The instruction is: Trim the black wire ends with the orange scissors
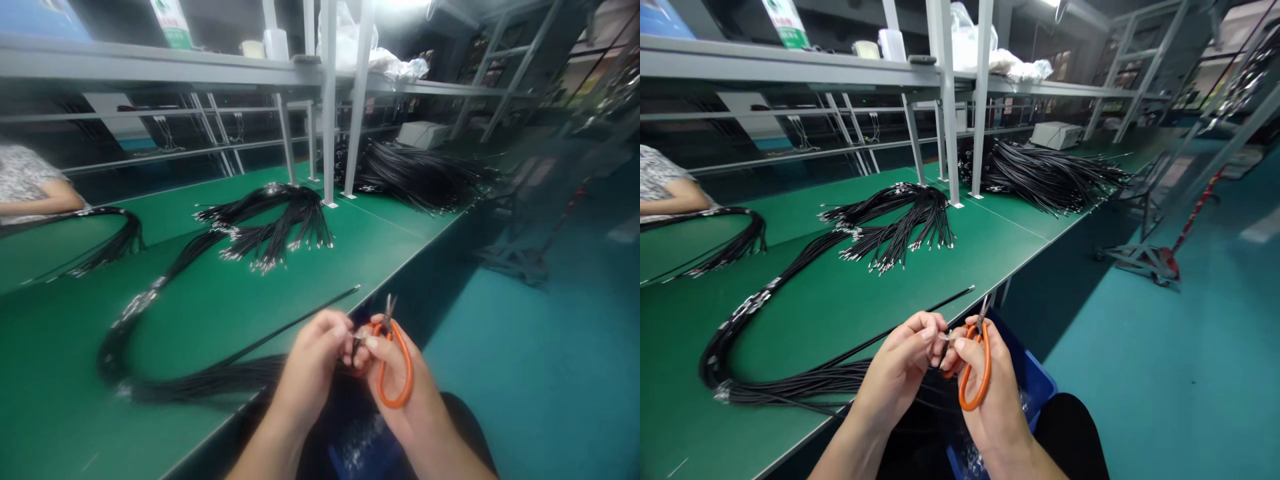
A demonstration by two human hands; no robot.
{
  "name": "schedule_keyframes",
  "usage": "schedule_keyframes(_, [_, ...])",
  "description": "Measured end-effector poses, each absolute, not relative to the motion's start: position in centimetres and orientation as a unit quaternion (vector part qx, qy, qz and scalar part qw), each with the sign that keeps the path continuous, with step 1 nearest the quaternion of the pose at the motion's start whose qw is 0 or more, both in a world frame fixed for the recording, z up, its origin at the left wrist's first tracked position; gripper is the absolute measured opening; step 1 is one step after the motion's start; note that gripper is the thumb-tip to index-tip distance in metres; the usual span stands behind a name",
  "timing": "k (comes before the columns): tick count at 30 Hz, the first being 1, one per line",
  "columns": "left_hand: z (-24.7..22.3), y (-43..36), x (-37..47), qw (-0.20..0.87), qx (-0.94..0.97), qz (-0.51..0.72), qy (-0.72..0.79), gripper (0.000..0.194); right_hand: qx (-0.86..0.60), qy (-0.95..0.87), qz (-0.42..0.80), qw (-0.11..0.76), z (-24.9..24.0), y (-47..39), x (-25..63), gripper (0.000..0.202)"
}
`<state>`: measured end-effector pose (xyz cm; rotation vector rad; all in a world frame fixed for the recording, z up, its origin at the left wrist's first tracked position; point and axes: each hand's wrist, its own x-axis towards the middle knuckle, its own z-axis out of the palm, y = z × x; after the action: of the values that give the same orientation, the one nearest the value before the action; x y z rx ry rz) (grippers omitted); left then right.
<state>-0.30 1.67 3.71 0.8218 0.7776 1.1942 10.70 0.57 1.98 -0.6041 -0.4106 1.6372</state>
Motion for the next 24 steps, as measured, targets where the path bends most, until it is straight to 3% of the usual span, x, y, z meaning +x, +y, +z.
schedule_keyframes(24, [3.73, 1.77, -0.50, 0.673, 0.415, 0.515, 0.330, 0.013, -0.252, -0.177, 0.720, 0.622, 2.14, 0.70, 10.62, 0.019])
